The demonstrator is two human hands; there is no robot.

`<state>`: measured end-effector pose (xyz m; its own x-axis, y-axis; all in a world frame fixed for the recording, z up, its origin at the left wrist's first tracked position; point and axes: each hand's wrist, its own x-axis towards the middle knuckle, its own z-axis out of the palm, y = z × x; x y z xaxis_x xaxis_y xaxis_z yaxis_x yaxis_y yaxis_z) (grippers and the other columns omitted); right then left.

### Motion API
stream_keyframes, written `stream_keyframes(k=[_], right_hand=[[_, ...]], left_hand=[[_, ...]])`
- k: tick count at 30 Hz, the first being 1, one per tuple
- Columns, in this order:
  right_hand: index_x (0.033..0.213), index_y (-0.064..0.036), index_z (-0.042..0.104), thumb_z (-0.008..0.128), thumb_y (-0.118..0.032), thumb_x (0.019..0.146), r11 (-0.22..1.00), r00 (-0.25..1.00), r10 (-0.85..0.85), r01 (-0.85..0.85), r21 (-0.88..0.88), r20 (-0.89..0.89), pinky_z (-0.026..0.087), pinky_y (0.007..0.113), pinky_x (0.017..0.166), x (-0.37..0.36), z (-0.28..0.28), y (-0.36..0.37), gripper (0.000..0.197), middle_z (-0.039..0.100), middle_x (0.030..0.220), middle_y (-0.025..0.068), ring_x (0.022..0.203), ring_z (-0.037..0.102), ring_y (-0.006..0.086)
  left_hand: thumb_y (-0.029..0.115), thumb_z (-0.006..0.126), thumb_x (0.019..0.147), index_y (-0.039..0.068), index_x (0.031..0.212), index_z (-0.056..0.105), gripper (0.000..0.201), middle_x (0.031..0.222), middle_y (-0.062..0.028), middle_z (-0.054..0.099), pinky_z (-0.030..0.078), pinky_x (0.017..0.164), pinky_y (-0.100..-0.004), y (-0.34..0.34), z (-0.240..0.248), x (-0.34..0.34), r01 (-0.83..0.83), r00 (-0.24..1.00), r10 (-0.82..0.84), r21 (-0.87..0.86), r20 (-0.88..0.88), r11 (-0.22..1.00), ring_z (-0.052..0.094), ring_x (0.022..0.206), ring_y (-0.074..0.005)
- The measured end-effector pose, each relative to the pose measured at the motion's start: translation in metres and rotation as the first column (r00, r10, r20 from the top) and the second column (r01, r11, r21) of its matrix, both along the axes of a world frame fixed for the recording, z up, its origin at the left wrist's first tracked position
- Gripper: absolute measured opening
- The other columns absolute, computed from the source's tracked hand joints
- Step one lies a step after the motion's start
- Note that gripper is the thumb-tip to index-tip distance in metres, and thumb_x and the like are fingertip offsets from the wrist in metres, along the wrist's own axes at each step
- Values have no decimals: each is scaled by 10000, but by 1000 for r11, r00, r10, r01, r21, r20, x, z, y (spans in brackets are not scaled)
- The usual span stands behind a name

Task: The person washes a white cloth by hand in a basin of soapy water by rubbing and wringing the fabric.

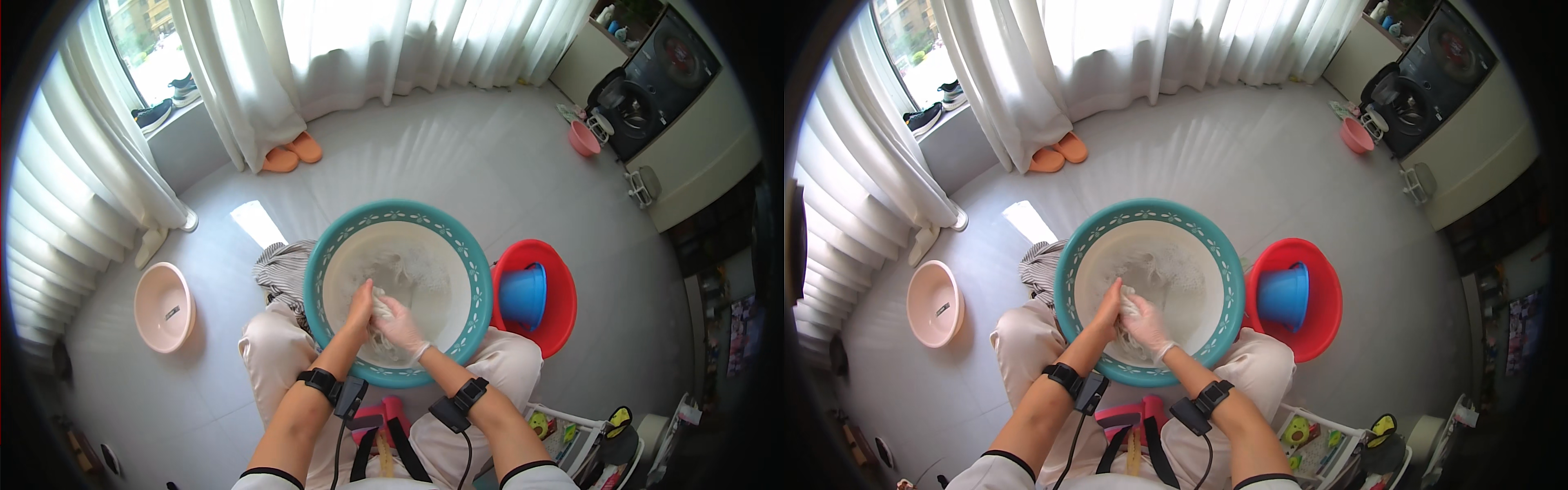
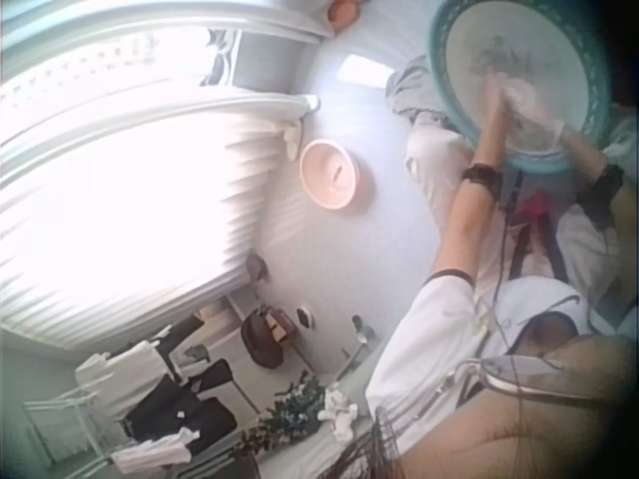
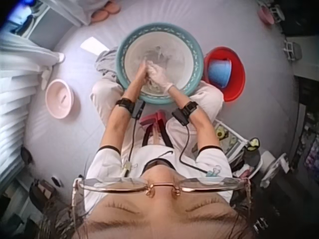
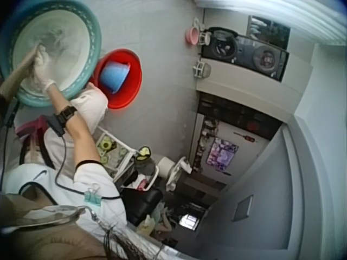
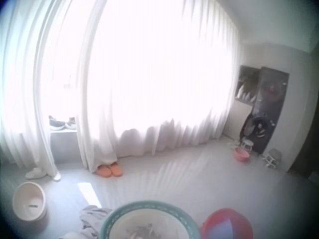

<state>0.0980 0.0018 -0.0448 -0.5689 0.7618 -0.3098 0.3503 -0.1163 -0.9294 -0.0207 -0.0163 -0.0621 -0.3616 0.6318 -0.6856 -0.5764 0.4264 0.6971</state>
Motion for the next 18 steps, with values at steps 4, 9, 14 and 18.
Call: stream_keyframes(k=[4,9,14,18], right_hand=[[1078,-58,617,672,-153,732,892,998,-50,61,448,-37,486,383,790,-6,43,-22,363,615,1000,155,907,614,324],[1026,-83,598,660,-266,720,674,992,5,-95,733,124,500,423,695,2,60,-18,361,589,901,122,773,605,346],[1019,-111,578,633,-360,740,584,934,51,-314,749,353,507,435,652,17,53,4,377,600,904,114,724,613,344],[1020,-71,612,610,-387,779,793,867,-81,-243,559,491,491,435,758,35,58,41,397,632,948,147,846,609,350]], left_hand=[[441,519,899,61,1123,538,442,946,-106,586,496,731,-378,-8,14,-4,-90,870,17,127,492,988,600,830,-224],[422,538,892,62,1063,558,399,858,-85,591,495,657,-356,-12,28,6,-106,882,20,157,470,982,601,758,-205],[427,507,901,19,1109,554,460,901,-104,622,481,718,-349,-10,41,6,24,956,-42,67,290,997,604,804,-213],[434,494,900,-34,1201,535,558,1077,-178,615,447,833,-362,-15,32,-8,306,944,-303,8,-132,952,596,943,-246]])
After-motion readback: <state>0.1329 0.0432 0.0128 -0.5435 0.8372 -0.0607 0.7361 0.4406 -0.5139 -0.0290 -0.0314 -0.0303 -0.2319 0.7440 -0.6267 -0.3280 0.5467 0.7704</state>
